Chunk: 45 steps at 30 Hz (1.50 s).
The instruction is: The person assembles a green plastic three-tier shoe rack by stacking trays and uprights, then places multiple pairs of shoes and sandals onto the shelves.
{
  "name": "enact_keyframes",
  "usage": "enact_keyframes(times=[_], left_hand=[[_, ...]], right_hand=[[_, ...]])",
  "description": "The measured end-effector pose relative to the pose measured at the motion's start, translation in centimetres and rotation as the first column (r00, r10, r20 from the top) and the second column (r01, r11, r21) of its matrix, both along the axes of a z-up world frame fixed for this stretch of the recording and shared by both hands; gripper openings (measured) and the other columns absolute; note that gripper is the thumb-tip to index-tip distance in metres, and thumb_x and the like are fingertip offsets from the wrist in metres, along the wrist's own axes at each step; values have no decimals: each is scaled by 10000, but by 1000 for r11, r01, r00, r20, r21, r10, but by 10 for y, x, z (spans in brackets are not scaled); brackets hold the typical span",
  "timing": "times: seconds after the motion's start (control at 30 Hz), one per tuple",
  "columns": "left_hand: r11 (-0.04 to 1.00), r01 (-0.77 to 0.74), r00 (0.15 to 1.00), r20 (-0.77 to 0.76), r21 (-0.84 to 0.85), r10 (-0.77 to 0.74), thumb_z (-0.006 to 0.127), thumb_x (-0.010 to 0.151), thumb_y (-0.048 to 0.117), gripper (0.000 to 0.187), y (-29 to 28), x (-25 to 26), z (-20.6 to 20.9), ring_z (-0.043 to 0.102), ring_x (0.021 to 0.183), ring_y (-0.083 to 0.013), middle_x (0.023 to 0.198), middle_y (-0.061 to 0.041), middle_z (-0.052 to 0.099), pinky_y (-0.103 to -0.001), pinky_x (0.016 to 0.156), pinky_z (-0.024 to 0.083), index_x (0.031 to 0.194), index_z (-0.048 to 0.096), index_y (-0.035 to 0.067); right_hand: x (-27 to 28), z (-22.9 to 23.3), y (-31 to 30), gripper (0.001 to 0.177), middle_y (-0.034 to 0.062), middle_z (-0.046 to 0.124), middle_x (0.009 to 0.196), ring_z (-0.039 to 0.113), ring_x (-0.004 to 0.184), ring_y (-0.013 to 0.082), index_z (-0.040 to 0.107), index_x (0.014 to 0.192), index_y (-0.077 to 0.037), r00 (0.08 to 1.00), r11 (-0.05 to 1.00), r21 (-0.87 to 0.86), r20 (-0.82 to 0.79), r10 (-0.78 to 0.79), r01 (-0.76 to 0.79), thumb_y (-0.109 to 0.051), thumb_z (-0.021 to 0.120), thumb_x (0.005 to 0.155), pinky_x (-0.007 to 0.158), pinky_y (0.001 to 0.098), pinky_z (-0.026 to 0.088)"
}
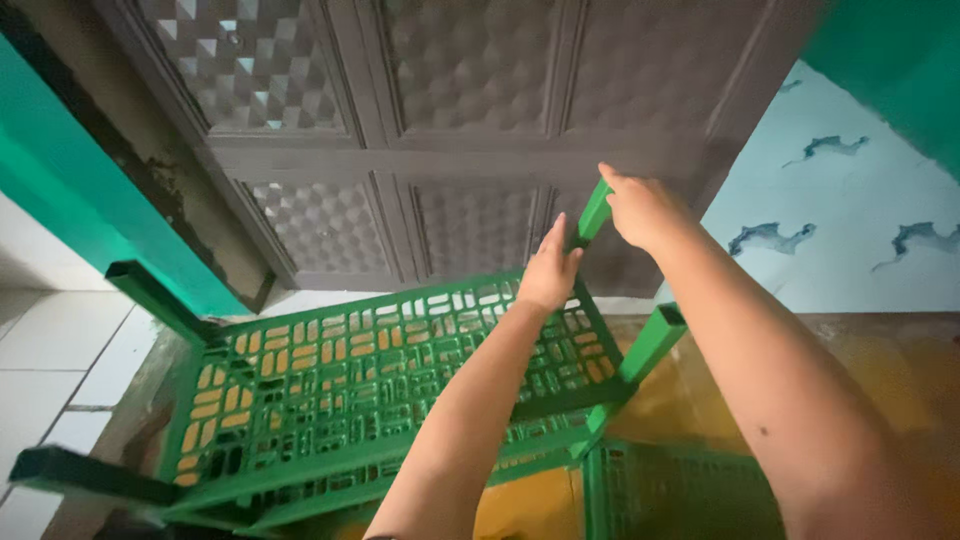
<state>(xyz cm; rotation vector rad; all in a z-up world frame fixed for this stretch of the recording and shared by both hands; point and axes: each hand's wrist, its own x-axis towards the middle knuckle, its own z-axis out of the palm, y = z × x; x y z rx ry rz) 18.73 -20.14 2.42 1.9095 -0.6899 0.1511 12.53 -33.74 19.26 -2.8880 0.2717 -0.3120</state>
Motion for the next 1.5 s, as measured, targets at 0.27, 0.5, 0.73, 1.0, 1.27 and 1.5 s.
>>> enact_keyframes(times=[0.27, 0.5, 0.73, 1.0, 1.27, 1.5], left_hand=[[1000, -6, 999, 39, -15, 7, 740, 919, 378, 464, -12, 28, 9, 702, 863, -401, 921, -198, 730, -479, 755, 543, 1227, 623, 52], [998, -2, 1000, 14, -59, 2, 745, 925, 356, 416, -8, 28, 3, 682, 758, -385, 840, -203, 705, -445, 705, 540, 1079, 557, 18], [997, 9, 999, 32, -81, -6, 732, 937, 382, 436, -9, 21, 2, 675, 806, -409, 868, -208, 712, -459, 709, 536, 1109, 557, 22], [996, 17, 1000, 27, -92, -14, 739, 926, 395, 433, -5, 22, 1, 679, 796, -403, 871, -203, 715, -454, 702, 537, 1106, 577, 35], [998, 45, 995, 95, -45, -40, 729, 935, 399, 426, 2, 29, -5, 681, 810, -433, 859, -208, 705, -481, 687, 536, 1062, 552, 32], [1000, 18, 1000, 22, -26, -17, 752, 914, 404, 434, -4, 24, -6, 673, 770, -447, 810, -211, 695, -489, 662, 531, 1041, 569, 32]], right_hand=[[6, -12, -7, 537, 220, 721, 1072, 679, 957, 441, 497, 1538, -288, 980, 982, 51, 89, 176, -181, -203, 571, 1013, 827, 532, 529], [11, -7, 1, 542, 213, 712, 1094, 677, 931, 431, 507, 1519, -257, 939, 950, 36, 168, 300, -310, -193, 591, 987, 775, 523, 533], [40, 72, -3, 479, 227, 714, 1187, 704, 999, 378, 500, 1526, -111, 727, 834, -44, 467, 504, -550, -262, 550, 1074, 813, 473, 550], [89, 127, -5, 385, 195, 712, 1045, 680, 1008, 392, 640, 1148, -43, 808, 991, -48, 575, 130, -125, -395, 486, 1178, 940, 475, 514], [117, -13, 5, 659, 81, 101, 1714, 112, 1575, 291, 125, 1627, -295, 916, 872, 348, -79, 392, -343, -540, 287, 1036, 1243, 459, 137], [99, 1, 19, 606, 56, 394, 1641, 296, 1553, 275, 258, 1636, -301, 944, 934, 161, -31, 328, -319, -527, 268, 1074, 1288, 512, 202]])
